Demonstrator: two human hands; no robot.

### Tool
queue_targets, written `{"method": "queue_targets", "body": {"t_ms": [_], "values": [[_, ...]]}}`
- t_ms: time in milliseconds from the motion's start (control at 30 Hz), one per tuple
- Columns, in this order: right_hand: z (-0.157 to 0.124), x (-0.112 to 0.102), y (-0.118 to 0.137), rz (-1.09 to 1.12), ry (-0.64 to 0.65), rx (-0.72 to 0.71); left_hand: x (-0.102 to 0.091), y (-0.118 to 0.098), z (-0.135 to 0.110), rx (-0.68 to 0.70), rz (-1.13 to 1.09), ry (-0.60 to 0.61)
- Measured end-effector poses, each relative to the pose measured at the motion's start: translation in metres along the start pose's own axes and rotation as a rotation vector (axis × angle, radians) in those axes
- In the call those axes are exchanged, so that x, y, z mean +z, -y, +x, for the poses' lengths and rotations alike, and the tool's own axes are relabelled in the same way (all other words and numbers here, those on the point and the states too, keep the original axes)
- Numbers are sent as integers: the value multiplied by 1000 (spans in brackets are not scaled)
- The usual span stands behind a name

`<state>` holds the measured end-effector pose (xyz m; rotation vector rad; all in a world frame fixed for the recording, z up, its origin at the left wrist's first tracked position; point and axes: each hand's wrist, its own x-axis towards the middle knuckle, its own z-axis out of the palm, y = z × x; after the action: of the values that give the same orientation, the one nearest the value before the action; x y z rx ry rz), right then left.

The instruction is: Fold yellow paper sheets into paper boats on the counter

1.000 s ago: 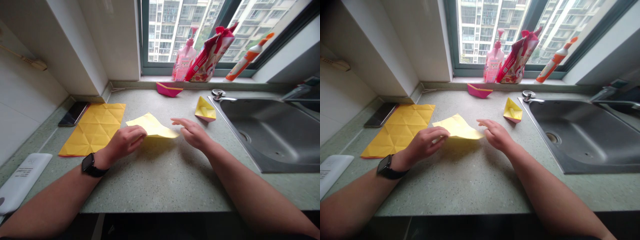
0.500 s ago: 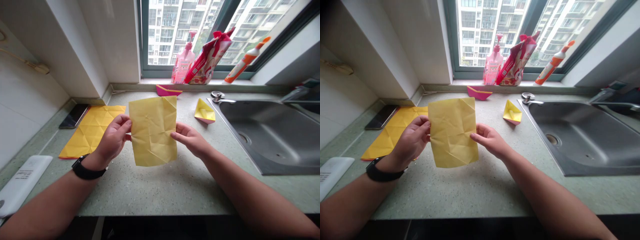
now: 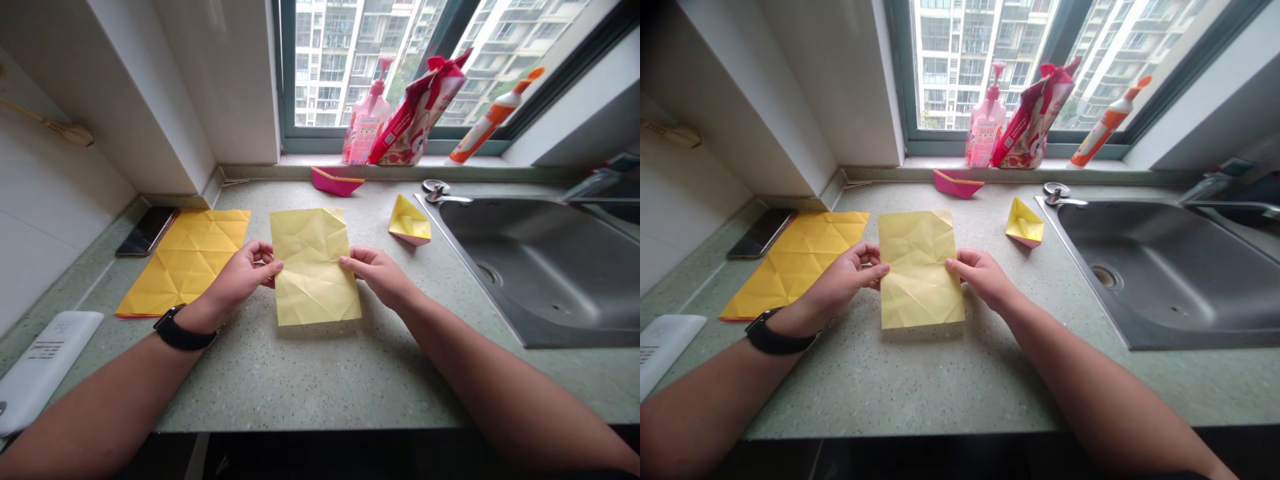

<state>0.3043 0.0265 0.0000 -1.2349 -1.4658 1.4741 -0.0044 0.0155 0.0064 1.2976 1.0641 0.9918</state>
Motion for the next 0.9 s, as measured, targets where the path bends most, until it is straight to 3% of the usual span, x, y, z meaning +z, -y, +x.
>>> {"method": "queue_targets", "body": {"t_ms": [233,400,567,633,700,800,900], "values": [[6,-4,-5,-9,-40,-137,0,-2,-1,120,69,57],[-5,-4,8,-160,-189,-550,-2,-8,-11,627,410,-163],[-15,-6,19,-408,-183,-706,-7,-13,-16,972,745,-149],[-13,-8,16,-530,-194,-756,-9,-11,-13,997,872,-135],[-8,-11,9,-668,-163,-785,-11,-8,-10,938,998,-72],[0,-17,-2,-859,23,-734,-13,-1,-4,772,1105,106],[4,-22,-9,-949,190,-643,-13,8,0,648,1077,243]]}}
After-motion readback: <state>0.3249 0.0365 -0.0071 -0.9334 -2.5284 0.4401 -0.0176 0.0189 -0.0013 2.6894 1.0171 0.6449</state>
